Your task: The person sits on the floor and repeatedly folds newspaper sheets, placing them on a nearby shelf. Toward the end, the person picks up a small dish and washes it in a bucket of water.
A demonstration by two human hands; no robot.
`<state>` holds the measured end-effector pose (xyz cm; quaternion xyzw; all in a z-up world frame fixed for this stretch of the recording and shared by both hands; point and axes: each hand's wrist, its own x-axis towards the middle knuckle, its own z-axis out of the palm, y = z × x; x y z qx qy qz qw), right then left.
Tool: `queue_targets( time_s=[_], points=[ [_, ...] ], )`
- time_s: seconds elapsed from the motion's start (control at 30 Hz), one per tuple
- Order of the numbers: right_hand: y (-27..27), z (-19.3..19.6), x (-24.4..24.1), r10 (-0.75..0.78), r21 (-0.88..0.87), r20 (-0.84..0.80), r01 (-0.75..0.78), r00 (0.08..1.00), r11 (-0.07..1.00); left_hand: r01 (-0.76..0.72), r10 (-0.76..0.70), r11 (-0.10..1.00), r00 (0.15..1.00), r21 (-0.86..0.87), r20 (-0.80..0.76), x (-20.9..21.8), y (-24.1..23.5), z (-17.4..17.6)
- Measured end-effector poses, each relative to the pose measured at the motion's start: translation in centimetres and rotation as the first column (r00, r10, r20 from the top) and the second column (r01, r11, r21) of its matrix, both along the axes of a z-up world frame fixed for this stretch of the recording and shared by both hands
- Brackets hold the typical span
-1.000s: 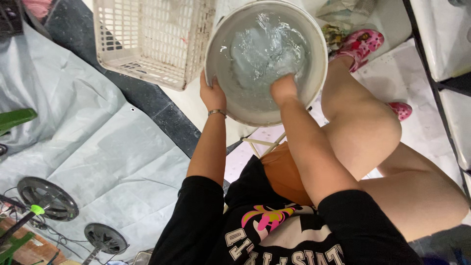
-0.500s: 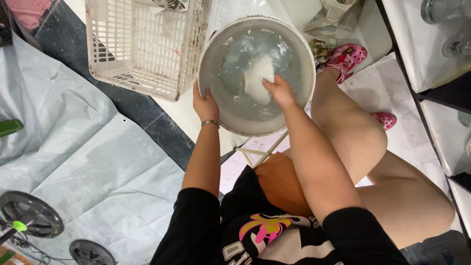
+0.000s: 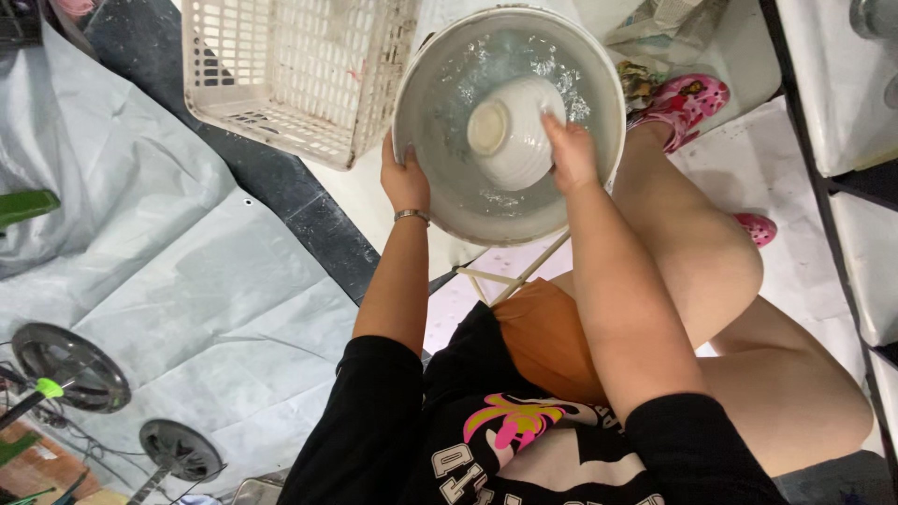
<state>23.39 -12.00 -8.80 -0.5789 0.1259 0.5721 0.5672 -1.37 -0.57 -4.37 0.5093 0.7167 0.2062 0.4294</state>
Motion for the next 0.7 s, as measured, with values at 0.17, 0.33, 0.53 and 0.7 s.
queue_targets(
  time_s=[0.17, 0.33, 0.53, 0.7],
  points=[
    [0.5, 1.3, -2.0, 0.885, -0.459, 0.331, -0.764, 0.327, 0.454, 0.011, -0.012, 1.000, 1.000, 0.025, 0.007, 0.0, -0.1, 0.2],
    [-0.1, -1.2, -4.9, 0.948, -0.640, 0.286, -0.764, -0.137, 0.083, 0.005, -0.005, 1.000, 1.000, 0.024, -0.007, 0.1, -0.2, 0.1],
    [-2.3, -5.1, -5.2, 0.837, -0.770, 0.272, -0.629, -0.475, -0.107, -0.029, 0.031, 0.999, 0.998, -0.027, 0.059, 0.2, -0.2, 0.5],
    [-1.1, -3.0, -4.3, 0.883, -0.739, 0.306, -0.674, -0.357, -0.017, 0.243, -0.192, 0.958, 0.937, 0.150, -0.291, 1.5, 0.0, 3.6]
  ],
)
